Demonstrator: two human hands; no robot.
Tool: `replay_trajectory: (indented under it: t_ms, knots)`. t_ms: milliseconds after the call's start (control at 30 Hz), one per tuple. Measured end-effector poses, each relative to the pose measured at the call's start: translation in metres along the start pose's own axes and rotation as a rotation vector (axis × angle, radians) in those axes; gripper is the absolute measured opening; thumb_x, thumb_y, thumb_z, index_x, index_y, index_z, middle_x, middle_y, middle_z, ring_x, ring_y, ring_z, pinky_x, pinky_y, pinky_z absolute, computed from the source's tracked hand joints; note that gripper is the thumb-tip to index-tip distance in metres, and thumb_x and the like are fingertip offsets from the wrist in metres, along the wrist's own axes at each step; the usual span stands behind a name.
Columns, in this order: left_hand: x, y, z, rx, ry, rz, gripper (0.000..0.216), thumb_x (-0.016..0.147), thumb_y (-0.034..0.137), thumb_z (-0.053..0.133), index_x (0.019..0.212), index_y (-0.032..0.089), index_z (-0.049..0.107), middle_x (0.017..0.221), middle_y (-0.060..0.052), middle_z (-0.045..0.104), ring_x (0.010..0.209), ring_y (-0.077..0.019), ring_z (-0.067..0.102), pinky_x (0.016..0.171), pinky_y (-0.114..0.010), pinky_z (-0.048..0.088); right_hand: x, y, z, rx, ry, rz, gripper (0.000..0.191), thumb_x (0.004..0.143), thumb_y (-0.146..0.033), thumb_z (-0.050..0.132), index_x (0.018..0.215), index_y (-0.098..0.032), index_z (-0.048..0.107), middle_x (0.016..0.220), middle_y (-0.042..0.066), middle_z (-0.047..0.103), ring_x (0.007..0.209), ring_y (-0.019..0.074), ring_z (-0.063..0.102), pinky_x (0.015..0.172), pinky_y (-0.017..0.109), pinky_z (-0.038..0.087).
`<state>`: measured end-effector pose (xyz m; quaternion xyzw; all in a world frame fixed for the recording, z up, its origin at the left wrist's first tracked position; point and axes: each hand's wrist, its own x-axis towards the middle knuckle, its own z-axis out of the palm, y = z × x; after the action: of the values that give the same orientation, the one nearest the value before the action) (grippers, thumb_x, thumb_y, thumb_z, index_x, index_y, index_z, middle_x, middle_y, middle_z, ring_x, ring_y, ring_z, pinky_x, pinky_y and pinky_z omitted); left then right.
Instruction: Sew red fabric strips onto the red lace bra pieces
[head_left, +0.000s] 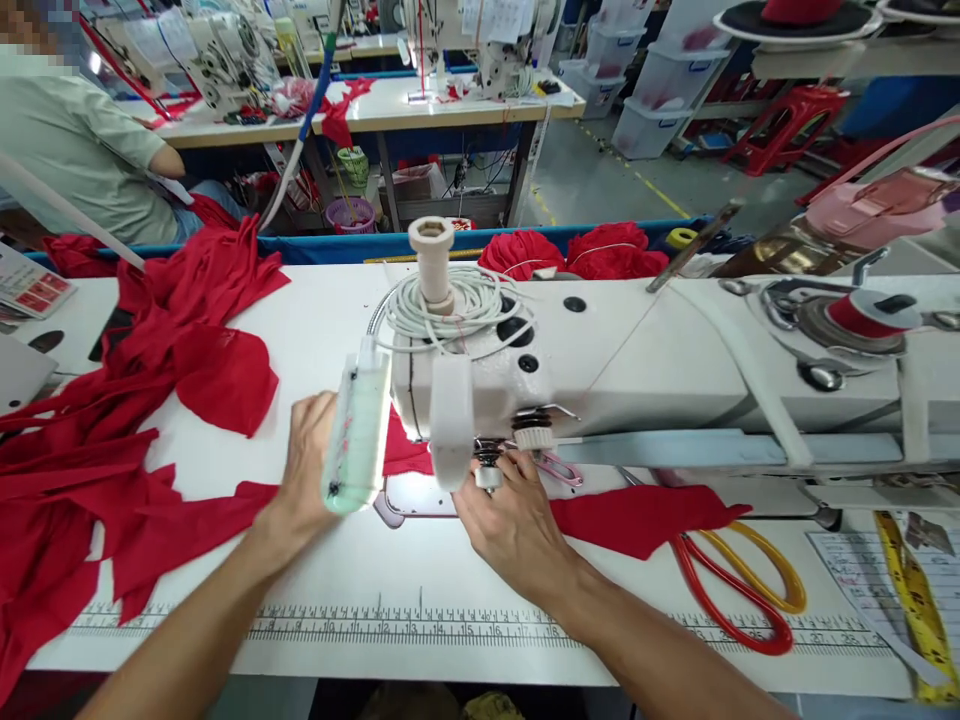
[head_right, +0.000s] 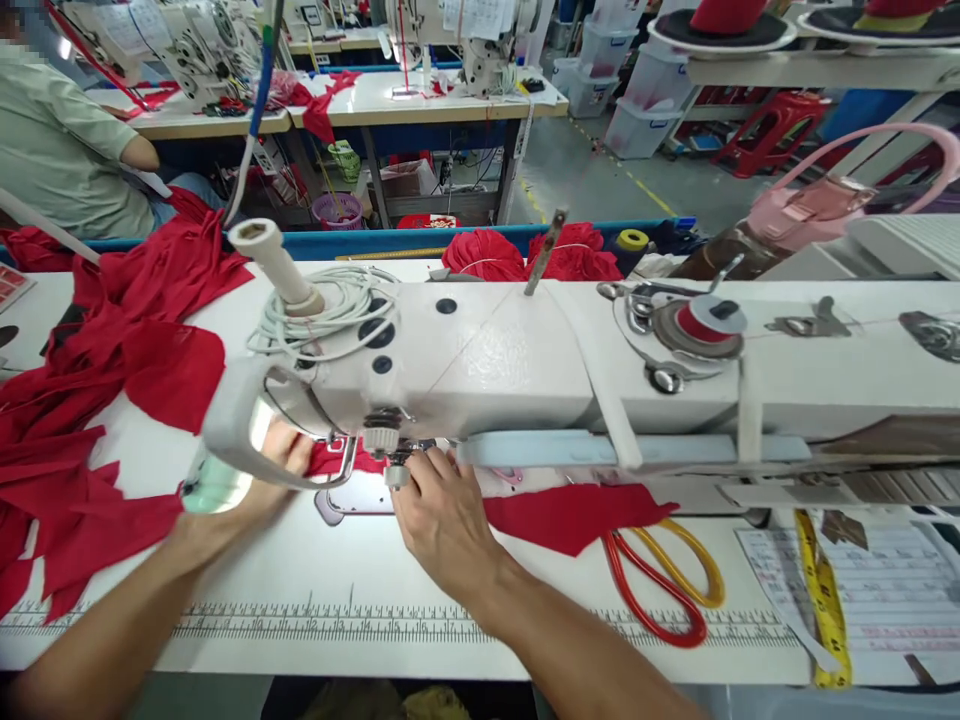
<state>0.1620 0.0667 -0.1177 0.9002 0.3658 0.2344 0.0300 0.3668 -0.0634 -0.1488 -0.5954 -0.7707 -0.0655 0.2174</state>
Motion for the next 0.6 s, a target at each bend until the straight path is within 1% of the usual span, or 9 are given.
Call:
replay_trajectory:
  t_ms: [67, 133, 200, 233, 267, 300, 367, 467, 600]
  knots:
    - [0.02, -0.009, -0.016, 0.145, 0.065, 0.019, 0.018, 0.091, 0.017, 0.048, 0.075, 0.017, 0.057, 0.076, -0.003, 0.053, 0.076, -0.0199, 0.05, 0.076, -0.04, 0.045, 0.0, 0.0, 0.001, -0.012, 0.011, -0.005, 0.027, 0.089, -0.002, 0.05, 0.073, -0.018, 0.064, 0.074, 0.003, 0.057, 0.076, 0.0185, 0.047, 0.079, 0.035, 0.032]
    - [0.033, -0.013, -0.029, 0.248, 0.166, -0.028, 0.02, 0.095, 0.015, 0.044, 0.091, 0.012, 0.062, 0.085, -0.004, 0.053, 0.081, -0.0186, 0.05, 0.076, -0.038, 0.044, 0.0, -0.001, 0.002, -0.02, 0.041, -0.008, 0.024, 0.093, -0.006, 0.05, 0.084, -0.018, 0.069, 0.073, 0.003, 0.058, 0.076, 0.0187, 0.048, 0.08, 0.035, 0.033]
    - [0.032, -0.006, -0.032, 0.276, 0.255, -0.054, 0.025, 0.099, 0.016, 0.039, 0.103, 0.01, 0.064, 0.087, -0.004, 0.053, 0.082, -0.0174, 0.05, 0.072, -0.035, 0.044, 0.0, -0.001, 0.002, -0.029, 0.056, -0.014, 0.024, 0.096, -0.009, 0.05, 0.103, -0.016, 0.072, 0.071, 0.003, 0.059, 0.075, 0.019, 0.05, 0.081, 0.036, 0.034]
    - [0.025, 0.001, -0.031, 0.255, 0.261, -0.015, 0.026, 0.1, 0.017, 0.039, 0.103, 0.011, 0.064, 0.083, -0.004, 0.053, 0.078, -0.0166, 0.051, 0.069, -0.033, 0.045, -0.001, -0.001, 0.001, -0.037, 0.052, -0.02, 0.026, 0.097, -0.01, 0.049, 0.11, -0.015, 0.071, 0.07, 0.003, 0.059, 0.074, 0.0192, 0.051, 0.08, 0.036, 0.035]
    - [0.015, 0.009, -0.026, 0.218, 0.238, 0.053, 0.027, 0.101, 0.018, 0.039, 0.095, 0.014, 0.065, 0.075, -0.002, 0.051, 0.071, -0.0153, 0.05, 0.065, -0.03, 0.045, -0.001, -0.001, 0.001, -0.045, 0.041, -0.028, 0.029, 0.097, -0.01, 0.048, 0.116, -0.014, 0.069, 0.069, 0.004, 0.059, 0.074, 0.0195, 0.052, 0.08, 0.037, 0.035]
    - [0.003, 0.018, -0.02, 0.128, 0.174, 0.192, 0.027, 0.101, 0.017, 0.04, 0.092, 0.015, 0.065, 0.068, 0.0, 0.051, 0.066, -0.0148, 0.05, 0.062, -0.029, 0.046, -0.001, -0.001, 0.0, -0.051, 0.028, -0.033, 0.03, 0.098, -0.01, 0.047, 0.119, -0.013, 0.068, 0.069, 0.004, 0.06, 0.074, 0.0199, 0.054, 0.08, 0.037, 0.036]
    - [-0.021, 0.036, -0.007, 0.008, 0.021, 0.386, 0.021, 0.101, 0.022, 0.045, 0.105, 0.015, 0.064, 0.079, -0.004, 0.062, 0.073, -0.0176, 0.059, 0.067, -0.031, 0.051, 0.0, -0.002, -0.001, -0.054, 0.01, -0.03, 0.031, 0.099, -0.014, 0.047, 0.124, -0.013, 0.066, 0.075, 0.006, 0.064, 0.079, 0.0211, 0.057, 0.081, 0.037, 0.037]
    - [-0.042, 0.049, 0.009, -0.057, -0.111, 0.361, 0.038, 0.099, 0.042, 0.052, 0.118, 0.01, 0.059, 0.101, -0.015, 0.068, 0.09, -0.0259, 0.064, 0.075, -0.039, 0.055, 0.0, -0.003, -0.002, -0.052, -0.002, -0.005, 0.032, 0.1, -0.019, 0.049, 0.127, -0.014, 0.065, 0.087, 0.009, 0.069, 0.085, 0.0217, 0.06, 0.085, 0.038, 0.038]
    - [-0.043, 0.045, 0.016, -0.029, -0.14, 0.333, 0.034, 0.097, 0.041, 0.055, 0.109, 0.01, 0.062, 0.099, -0.015, 0.068, 0.094, -0.029, 0.064, 0.082, -0.044, 0.055, -0.001, -0.004, 0.0, -0.065, -0.019, -0.008, 0.032, 0.1, -0.019, 0.05, 0.128, -0.013, 0.065, 0.094, 0.011, 0.07, 0.086, 0.0217, 0.061, 0.086, 0.038, 0.038]
